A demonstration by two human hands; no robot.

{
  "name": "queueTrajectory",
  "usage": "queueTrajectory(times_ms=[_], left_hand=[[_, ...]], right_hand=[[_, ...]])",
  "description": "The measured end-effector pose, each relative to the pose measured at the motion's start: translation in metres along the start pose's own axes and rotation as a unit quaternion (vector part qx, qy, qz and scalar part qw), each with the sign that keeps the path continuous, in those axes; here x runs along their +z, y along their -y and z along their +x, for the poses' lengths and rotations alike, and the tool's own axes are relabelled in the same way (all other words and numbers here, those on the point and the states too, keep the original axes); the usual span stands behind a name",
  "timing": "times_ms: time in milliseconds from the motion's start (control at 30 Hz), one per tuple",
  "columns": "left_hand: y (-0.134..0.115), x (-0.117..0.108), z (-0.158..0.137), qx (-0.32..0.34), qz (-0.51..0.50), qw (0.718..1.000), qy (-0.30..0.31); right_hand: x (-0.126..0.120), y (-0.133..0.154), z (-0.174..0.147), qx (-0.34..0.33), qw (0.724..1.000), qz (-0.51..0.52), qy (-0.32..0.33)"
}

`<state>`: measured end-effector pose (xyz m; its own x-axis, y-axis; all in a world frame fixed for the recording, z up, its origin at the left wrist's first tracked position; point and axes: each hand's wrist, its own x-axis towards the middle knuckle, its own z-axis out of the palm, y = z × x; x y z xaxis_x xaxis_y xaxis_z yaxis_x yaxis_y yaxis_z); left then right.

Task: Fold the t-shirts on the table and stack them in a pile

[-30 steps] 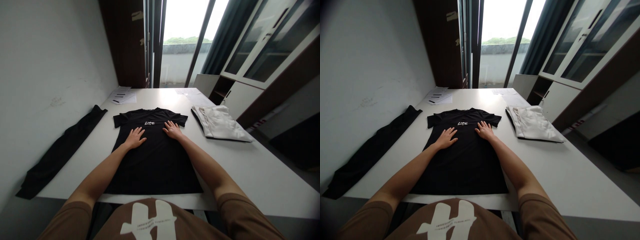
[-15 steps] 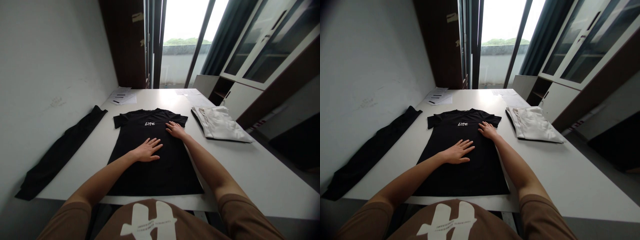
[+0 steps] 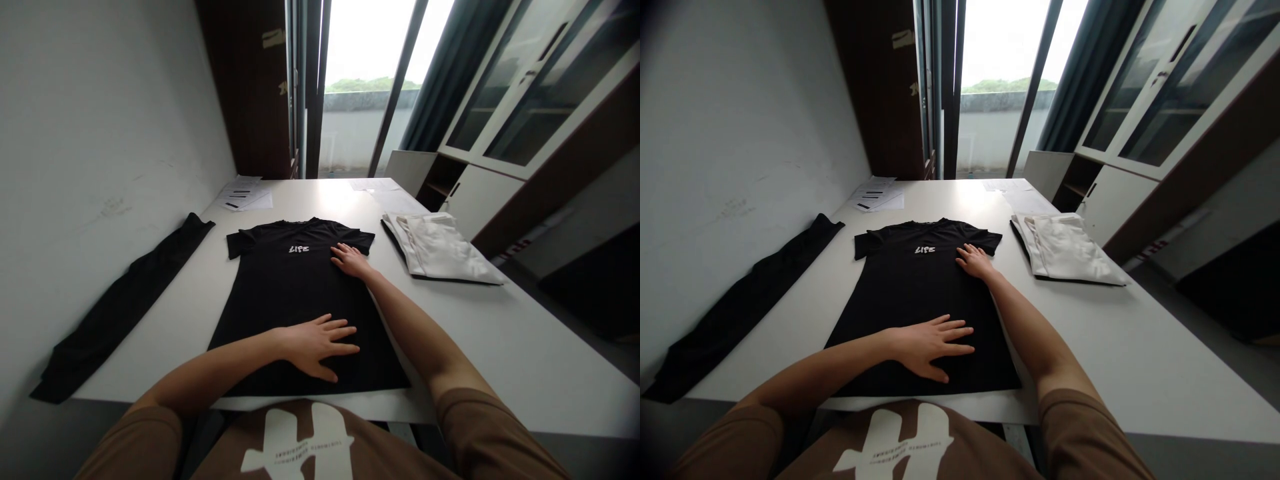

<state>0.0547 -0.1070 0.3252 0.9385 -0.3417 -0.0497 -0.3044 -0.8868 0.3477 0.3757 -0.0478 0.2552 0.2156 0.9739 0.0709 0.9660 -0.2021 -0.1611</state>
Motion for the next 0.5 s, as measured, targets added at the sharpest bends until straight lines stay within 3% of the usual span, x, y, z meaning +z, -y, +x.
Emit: queueTrajectory(times_ms=[67,167,233,500], left_hand=[[0.012,-0.001,0.001,-0.024,0.001,0.999,-0.031],[0.031,0.002,0.002,-0.121,0.035,0.987,-0.095],[0.039,0.006,0.002,-0.142,0.049,0.984,-0.095],[0.013,0.002,0.002,0.005,-0.009,1.000,-0.028]], right_hand=[[0.001,-0.001,0.001,0.001,1.000,0.000,-0.001],[0.004,-0.002,0.002,0.002,1.000,-0.004,-0.004],[0.005,-0.003,0.003,0.000,1.000,-0.005,-0.005],[0.005,-0.003,0.003,-0.003,1.000,-0.005,-0.005]])
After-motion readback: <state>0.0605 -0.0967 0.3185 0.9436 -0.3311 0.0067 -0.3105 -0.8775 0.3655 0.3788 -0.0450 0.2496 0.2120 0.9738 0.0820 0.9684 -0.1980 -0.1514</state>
